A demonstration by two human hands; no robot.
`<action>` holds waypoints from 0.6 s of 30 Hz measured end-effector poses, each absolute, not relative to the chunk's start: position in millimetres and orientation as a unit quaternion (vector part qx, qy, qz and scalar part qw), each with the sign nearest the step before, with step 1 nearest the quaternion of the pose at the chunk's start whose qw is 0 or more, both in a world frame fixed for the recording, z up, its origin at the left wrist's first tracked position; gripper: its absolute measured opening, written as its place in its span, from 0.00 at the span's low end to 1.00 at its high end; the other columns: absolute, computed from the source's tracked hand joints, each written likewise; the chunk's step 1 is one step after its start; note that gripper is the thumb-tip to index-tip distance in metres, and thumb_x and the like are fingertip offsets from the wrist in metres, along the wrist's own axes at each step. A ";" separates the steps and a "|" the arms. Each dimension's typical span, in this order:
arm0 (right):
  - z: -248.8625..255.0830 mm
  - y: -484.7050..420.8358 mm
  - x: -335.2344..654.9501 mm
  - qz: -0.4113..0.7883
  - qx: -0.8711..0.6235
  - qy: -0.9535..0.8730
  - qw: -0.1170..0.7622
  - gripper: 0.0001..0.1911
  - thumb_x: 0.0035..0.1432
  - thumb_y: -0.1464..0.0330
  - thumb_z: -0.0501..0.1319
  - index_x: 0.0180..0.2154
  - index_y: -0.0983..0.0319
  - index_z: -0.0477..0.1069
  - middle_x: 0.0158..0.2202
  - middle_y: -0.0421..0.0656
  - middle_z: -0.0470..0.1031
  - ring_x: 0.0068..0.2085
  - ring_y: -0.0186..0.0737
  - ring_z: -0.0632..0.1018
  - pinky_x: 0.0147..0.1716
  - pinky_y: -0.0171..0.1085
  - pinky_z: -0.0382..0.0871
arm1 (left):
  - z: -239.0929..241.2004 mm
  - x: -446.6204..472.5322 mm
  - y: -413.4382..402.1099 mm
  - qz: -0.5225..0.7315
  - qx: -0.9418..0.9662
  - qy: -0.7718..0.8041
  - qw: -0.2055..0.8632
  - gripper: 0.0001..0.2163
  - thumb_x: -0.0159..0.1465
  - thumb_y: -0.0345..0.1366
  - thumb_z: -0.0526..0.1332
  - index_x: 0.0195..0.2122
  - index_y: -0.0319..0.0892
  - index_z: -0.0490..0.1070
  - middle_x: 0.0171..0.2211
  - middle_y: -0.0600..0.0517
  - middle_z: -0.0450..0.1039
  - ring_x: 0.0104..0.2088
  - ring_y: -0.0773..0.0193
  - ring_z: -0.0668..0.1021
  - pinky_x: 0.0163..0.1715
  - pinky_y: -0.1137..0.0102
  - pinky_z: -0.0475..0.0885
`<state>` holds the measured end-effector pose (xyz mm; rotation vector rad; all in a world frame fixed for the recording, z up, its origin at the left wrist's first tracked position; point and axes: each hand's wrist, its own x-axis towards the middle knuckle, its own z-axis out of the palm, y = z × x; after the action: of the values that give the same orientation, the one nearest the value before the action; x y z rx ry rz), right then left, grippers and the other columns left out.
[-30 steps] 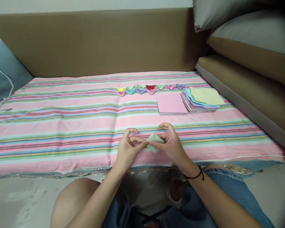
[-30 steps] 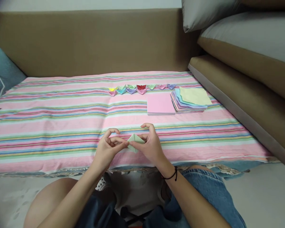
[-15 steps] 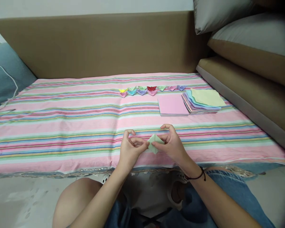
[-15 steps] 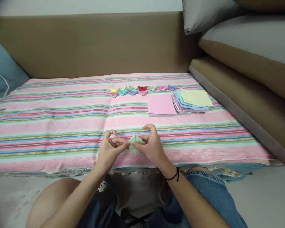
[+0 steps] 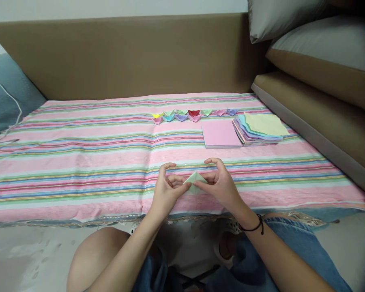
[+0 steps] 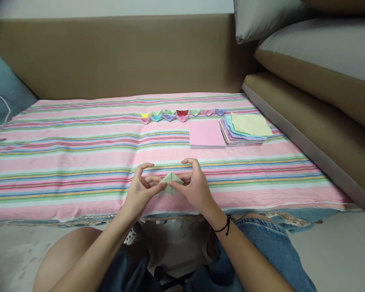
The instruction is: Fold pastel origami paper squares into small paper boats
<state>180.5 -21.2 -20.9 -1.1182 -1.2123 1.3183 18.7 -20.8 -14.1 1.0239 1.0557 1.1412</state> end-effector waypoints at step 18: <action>-20.1 -20.3 183.0 0.551 -0.452 -0.501 0.490 0.30 0.42 0.67 0.68 0.42 0.56 0.52 0.24 0.35 0.76 0.23 0.37 0.76 0.23 0.33 0.69 | -10.1 17.6 -20.2 0.460 0.462 0.446 0.613 0.34 0.46 0.34 0.71 0.51 0.43 0.55 0.21 0.57 0.76 0.23 0.65 0.77 0.27 0.74 0.70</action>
<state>183.0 -20.3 -20.1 -1.0981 -1.2176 1.3382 17.6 -20.2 -10.1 1.0663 1.0297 1.0605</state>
